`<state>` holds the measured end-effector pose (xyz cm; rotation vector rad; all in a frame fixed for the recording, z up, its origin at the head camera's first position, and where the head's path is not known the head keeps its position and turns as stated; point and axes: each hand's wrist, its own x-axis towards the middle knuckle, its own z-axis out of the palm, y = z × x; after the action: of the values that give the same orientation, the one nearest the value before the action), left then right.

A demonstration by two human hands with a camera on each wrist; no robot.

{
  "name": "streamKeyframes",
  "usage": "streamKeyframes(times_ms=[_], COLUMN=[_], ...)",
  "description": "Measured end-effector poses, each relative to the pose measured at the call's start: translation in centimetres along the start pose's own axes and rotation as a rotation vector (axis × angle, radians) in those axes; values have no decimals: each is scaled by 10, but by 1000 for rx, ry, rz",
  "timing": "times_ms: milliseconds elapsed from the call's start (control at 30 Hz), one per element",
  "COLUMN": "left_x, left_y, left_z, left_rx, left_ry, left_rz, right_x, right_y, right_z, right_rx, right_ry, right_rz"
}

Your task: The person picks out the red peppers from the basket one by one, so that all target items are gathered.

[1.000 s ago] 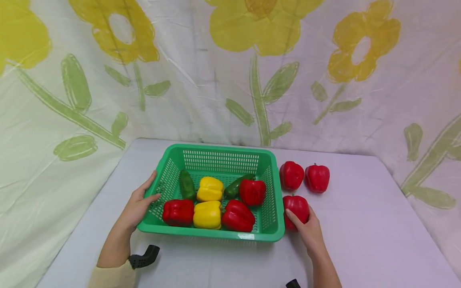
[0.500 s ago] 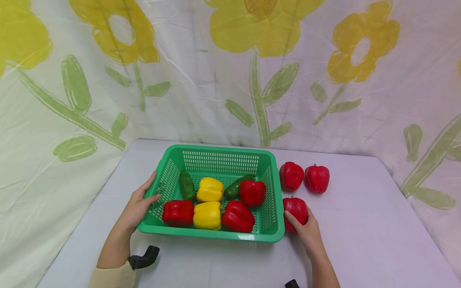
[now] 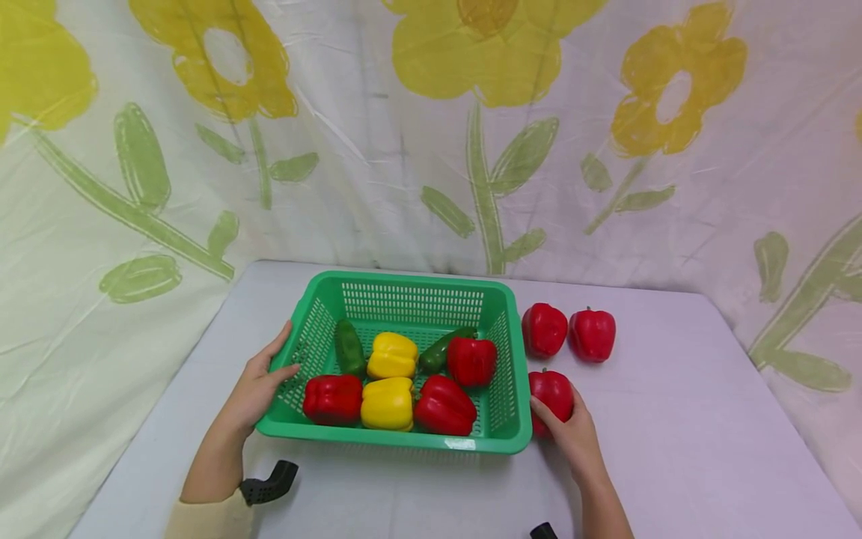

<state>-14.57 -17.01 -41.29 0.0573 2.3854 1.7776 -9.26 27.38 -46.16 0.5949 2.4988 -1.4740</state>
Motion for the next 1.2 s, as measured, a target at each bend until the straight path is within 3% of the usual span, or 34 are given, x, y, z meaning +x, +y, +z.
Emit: streamKeyframes(times_ms=[1200], left_x=[0], left_y=[0], left_z=[0], left_rx=[-9], left_ry=[4], left_rz=[-3], right_x=[-2], right_y=[-1], right_z=[-10], right_rx=[6], right_ry=[24], right_rz=[4])
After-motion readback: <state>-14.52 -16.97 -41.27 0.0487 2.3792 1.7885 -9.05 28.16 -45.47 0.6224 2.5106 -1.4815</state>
